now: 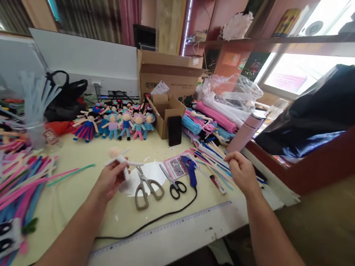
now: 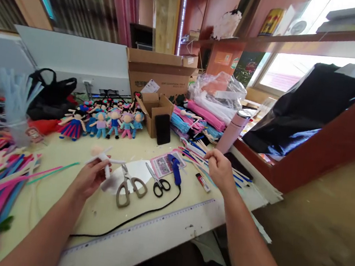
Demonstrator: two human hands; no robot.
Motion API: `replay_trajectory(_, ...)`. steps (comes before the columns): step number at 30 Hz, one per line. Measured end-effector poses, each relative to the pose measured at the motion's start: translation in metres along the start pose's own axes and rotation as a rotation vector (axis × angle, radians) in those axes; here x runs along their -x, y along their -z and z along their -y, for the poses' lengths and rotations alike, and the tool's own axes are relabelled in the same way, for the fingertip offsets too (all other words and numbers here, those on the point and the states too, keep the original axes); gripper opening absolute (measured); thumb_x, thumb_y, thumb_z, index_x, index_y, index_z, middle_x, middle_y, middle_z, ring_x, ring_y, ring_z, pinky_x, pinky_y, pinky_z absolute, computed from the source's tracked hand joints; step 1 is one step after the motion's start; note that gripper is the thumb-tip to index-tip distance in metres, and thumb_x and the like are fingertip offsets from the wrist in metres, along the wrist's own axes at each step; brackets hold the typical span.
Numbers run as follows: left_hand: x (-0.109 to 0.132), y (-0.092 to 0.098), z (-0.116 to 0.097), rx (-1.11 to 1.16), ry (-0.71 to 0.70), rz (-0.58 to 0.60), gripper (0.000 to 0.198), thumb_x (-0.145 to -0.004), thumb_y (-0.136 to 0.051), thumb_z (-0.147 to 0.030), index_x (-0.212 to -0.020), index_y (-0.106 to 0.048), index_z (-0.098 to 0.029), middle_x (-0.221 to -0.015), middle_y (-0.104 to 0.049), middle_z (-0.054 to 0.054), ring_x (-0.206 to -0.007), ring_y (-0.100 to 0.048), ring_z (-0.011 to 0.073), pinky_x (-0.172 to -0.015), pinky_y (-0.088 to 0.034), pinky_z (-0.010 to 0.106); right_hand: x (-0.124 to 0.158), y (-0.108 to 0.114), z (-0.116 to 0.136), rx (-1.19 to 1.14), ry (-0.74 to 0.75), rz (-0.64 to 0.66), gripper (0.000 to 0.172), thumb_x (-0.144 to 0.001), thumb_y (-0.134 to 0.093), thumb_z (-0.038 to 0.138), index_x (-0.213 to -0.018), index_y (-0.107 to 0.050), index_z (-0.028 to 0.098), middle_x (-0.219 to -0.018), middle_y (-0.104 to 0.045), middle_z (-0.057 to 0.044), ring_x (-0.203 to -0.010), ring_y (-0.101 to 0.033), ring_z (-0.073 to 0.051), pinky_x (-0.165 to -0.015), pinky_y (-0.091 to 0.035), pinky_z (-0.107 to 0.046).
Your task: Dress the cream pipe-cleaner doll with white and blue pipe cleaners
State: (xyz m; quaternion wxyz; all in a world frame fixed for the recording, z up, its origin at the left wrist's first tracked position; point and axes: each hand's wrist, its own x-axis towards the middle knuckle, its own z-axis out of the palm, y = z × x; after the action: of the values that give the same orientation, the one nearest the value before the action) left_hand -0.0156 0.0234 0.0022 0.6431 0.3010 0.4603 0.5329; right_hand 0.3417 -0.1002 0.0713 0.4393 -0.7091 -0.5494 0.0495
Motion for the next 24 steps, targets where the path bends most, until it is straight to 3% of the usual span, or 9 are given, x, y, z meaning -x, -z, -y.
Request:
replay_trajectory(2, 0.001, 0.000, 0.000, -0.018, 0.001, 0.006, 0.027, -0.061, -0.070, -0.013, -0.088, -0.065, -0.013, -0.061, -0.061, -0.002, -0.048, -0.055, 0.0083, -0.044, -0.044, 0.017, -0.020, -0.001, -0.035, 0.236, -0.092, -0.002, 0.023, -0.080, -0.040, 0.022, -0.086, -0.062, 0.019, -0.057, -0.053, 0.001, -0.057, -0.050, -0.015, -0.057, -0.036, -0.026)
replay_trajectory(4, 0.000, 0.000, 0.000, -0.030, -0.001, 0.013, 0.028, -0.060, -0.071, -0.013, -0.088, -0.065, -0.013, -0.062, -0.062, -0.002, -0.048, -0.056, 0.0082, -0.044, -0.045, 0.016, -0.034, -0.003, -0.062, 0.456, -0.138, 0.023, 0.027, -0.082, -0.042, 0.024, -0.096, -0.063, 0.019, -0.076, -0.064, -0.003, -0.072, -0.058, -0.018, -0.065, -0.040, -0.026)
replay_trajectory(8, -0.002, 0.001, 0.000, -0.048, 0.007, -0.001, 0.030, -0.058, -0.072, -0.013, -0.088, -0.067, -0.013, -0.062, -0.062, -0.001, -0.049, -0.056, 0.0083, -0.044, -0.046, 0.016, -0.050, -0.009, -0.090, 0.568, -0.161, 0.067, 0.025, -0.081, -0.046, 0.025, -0.094, -0.067, 0.019, -0.101, -0.066, -0.008, -0.089, -0.059, -0.020, -0.074, -0.041, -0.028)
replay_trajectory(16, -0.004, 0.000, 0.002, -0.080, 0.021, -0.001, 0.033, -0.056, -0.074, -0.016, -0.088, -0.067, -0.014, -0.062, -0.063, -0.001, -0.049, -0.056, 0.0094, -0.043, -0.046, 0.017, -0.074, -0.025, -0.105, 0.676, -0.244, 0.193, 0.024, -0.078, -0.053, 0.035, -0.090, -0.070, 0.022, -0.096, -0.068, -0.008, -0.087, -0.061, -0.022, -0.070, -0.042, -0.028)
replay_trajectory(24, -0.004, 0.001, 0.004, -0.105, 0.032, 0.006, 0.036, -0.054, -0.076, -0.019, -0.089, -0.067, -0.014, -0.059, -0.063, 0.000, -0.048, -0.056, 0.0096, -0.044, -0.046, 0.017, -0.082, -0.021, -0.108, 0.694, -0.306, 0.256, 0.026, -0.076, -0.050, 0.028, -0.091, -0.070, 0.020, -0.092, -0.068, -0.012, -0.084, -0.061, -0.024, -0.068, -0.042, -0.030)
